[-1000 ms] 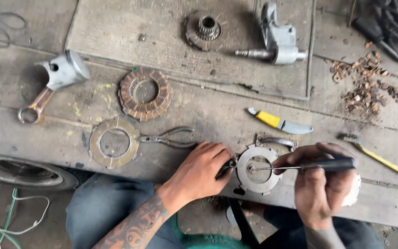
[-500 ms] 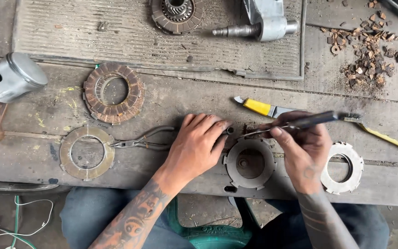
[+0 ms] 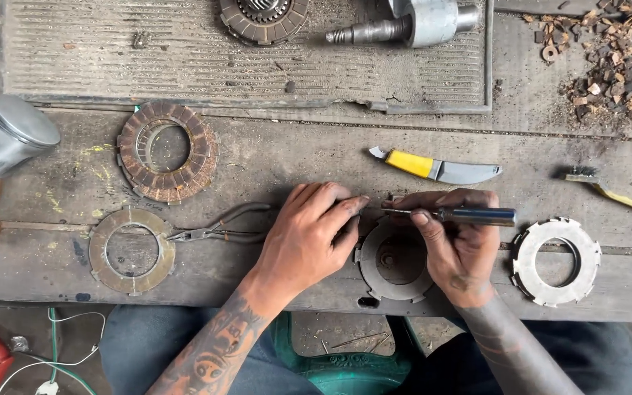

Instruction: The person uses a small metal file to scrape and clean the interior and exterior surfaces of a small cylindrical metal part. The person rotates the part and repositions it repeatedly to access different areas while seated at a workbench.

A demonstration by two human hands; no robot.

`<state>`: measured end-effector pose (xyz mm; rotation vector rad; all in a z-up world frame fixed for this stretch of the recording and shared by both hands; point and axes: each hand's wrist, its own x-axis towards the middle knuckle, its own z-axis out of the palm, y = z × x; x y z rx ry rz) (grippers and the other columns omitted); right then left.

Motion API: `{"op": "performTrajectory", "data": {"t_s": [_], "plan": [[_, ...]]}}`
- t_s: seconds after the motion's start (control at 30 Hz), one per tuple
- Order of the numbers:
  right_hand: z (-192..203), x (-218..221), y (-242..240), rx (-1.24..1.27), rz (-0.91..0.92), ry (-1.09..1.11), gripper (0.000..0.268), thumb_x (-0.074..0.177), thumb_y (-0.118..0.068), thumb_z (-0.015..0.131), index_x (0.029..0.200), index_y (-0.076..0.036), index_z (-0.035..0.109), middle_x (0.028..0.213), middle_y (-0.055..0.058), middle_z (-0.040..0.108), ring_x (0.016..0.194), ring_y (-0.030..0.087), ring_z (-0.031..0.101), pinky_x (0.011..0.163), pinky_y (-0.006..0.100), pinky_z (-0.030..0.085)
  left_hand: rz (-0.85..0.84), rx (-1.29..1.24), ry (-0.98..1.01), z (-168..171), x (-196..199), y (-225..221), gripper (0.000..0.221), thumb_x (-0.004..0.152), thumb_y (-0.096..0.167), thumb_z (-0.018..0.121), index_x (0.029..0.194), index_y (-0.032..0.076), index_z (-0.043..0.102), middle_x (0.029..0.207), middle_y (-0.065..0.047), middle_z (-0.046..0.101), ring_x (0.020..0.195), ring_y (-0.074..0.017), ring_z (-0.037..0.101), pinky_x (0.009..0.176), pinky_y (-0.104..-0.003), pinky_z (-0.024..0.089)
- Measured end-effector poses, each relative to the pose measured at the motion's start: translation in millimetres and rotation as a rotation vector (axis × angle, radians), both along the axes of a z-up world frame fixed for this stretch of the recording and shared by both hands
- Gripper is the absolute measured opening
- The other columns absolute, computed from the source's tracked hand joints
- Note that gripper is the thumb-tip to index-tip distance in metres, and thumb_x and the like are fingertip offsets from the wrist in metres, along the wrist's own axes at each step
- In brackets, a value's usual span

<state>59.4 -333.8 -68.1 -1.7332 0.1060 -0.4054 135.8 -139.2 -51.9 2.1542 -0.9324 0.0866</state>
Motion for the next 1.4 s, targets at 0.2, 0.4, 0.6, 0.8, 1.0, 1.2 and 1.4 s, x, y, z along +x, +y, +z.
{"op": "performTrajectory", "data": {"t_s": [0.2, 0.4, 0.6, 0.8, 1.0, 1.2, 1.4], "plan": [[1.0, 1.3, -0.3, -0.179, 0.031, -0.054, 0.026, 0.093, 0.001, 0.072, 0.100, 0.003, 0.048, 0.093, 0.027, 0.075, 0.086, 0.038, 0.079, 0.077, 0.040, 0.061, 0.012, 0.014, 0.055, 10.7, 3.3, -0.4, 0.009, 0.088, 0.007, 0.074, 0.097, 0.005, 0.076, 0.095, -0.010, 0.065, 0.089, -0.0284, 0.067, 0.082, -0.041, 0.052], [-1.3, 3.4, -1.3, -0.159, 0.098, -0.099, 0.025, 0.094, 0.003, 0.071, 0.102, 0.002, 0.048, 0.092, 0.024, 0.075, 0.085, 0.037, 0.078, 0.073, 0.039, 0.060, -0.002, 0.001, 0.042, 9.0, 2.9, -0.7, 0.013, 0.087, 0.005, 0.073, 0.100, 0.005, 0.076, 0.094, -0.009, 0.064, 0.090, -0.0280, 0.068, 0.084, -0.040, 0.052], [1.7, 1.0, 1.8, -0.240, 0.064, -0.104, 0.024, 0.093, 0.003, 0.072, 0.101, 0.003, 0.049, 0.092, 0.025, 0.076, 0.082, 0.037, 0.078, 0.071, 0.039, 0.061, -0.013, -0.034, 0.036, 3.3, 1.5, -1.4, 0.015, 0.086, 0.002, 0.074, 0.101, 0.004, 0.077, 0.093, -0.010, 0.064, 0.090, -0.0297, 0.069, 0.084, -0.041, 0.054], [3.1, 0.8, -0.2, -0.200, 0.035, -0.096, 0.023, 0.096, 0.004, 0.070, 0.102, 0.005, 0.049, 0.094, 0.025, 0.075, 0.086, 0.036, 0.078, 0.075, 0.038, 0.060, -0.008, -0.051, 0.038, 4.8, 2.7, -0.9, 0.014, 0.086, -0.001, 0.073, 0.099, 0.004, 0.077, 0.092, -0.010, 0.064, 0.090, -0.0297, 0.069, 0.084, -0.041, 0.054], [5.6, 2.4, 3.7, -0.162, 0.052, -0.103, 0.022, 0.094, 0.005, 0.070, 0.103, 0.006, 0.049, 0.092, 0.026, 0.075, 0.085, 0.038, 0.078, 0.075, 0.041, 0.061, -0.007, -0.065, 0.044, 1.9, 3.1, -0.1, 0.017, 0.086, 0.000, 0.074, 0.102, 0.005, 0.076, 0.092, -0.009, 0.064, 0.090, -0.0285, 0.069, 0.084, -0.041, 0.055], [-1.8, 1.6, 3.1, -0.093, 0.066, -0.127, 0.022, 0.095, 0.005, 0.069, 0.103, 0.002, 0.048, 0.093, 0.022, 0.075, 0.089, 0.034, 0.079, 0.077, 0.038, 0.061, 0.001, -0.076, 0.036, 0.7, 2.6, -1.7, 0.017, 0.085, -0.001, 0.074, 0.101, 0.006, 0.077, 0.091, -0.008, 0.064, 0.089, -0.0268, 0.069, 0.084, -0.040, 0.055], [-0.8, 2.0, 2.6, -0.078, 0.078, -0.129, 0.020, 0.096, 0.004, 0.067, 0.104, 0.002, 0.049, 0.094, 0.022, 0.075, 0.090, 0.035, 0.079, 0.078, 0.040, 0.062, -0.006, -0.068, 0.036, 4.3, 3.5, -1.3, 0.018, 0.084, 0.000, 0.075, 0.101, 0.006, 0.077, 0.091, -0.008, 0.065, 0.088, -0.0273, 0.069, 0.084, -0.040, 0.055]]}}
